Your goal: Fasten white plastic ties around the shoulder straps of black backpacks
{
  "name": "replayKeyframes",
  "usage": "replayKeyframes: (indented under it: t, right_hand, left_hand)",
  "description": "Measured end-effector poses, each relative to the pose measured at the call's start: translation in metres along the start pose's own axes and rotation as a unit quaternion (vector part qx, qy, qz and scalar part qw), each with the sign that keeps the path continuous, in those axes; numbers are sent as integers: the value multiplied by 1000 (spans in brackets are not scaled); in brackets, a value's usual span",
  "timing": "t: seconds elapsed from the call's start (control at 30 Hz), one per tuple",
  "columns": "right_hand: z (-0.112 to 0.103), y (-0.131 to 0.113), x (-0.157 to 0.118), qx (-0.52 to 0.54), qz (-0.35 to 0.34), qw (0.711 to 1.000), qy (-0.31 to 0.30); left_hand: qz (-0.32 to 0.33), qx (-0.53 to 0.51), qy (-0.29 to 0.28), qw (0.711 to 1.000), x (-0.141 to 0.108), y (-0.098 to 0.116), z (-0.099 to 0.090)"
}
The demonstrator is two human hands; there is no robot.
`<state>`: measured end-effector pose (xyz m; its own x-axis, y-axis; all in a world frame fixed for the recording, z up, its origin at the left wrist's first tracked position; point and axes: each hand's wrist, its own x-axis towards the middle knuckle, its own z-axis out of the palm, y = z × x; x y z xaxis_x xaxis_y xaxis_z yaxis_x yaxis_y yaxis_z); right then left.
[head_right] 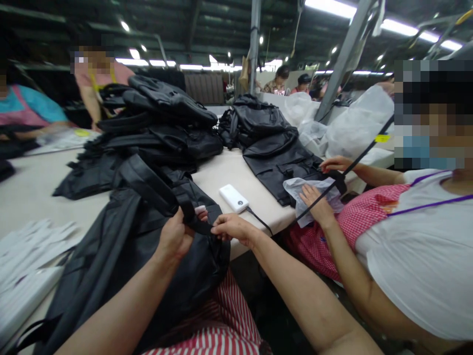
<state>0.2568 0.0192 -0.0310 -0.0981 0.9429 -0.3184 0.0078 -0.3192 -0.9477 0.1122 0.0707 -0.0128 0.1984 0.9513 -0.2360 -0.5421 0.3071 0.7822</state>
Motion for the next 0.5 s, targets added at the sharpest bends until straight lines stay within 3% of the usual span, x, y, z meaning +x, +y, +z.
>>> replayKeyframes:
  t: [0.13,0.3,0.4,0.5]
  right_hand:
    - [-12,18,-9,41,38,998,3]
    - [-18,29,-10,71,54,996,15]
    - [-11,34,-3,6,37,998,40]
    - [4,36,-3,-147,-61,985,68]
  left_hand:
    - [55,28,13,998,5,5,-8]
    - [91,68,35,993,4,13,-5]
    - [90,51,50,993,6,18,-1]
    - [84,27,74,993,8,23,4]
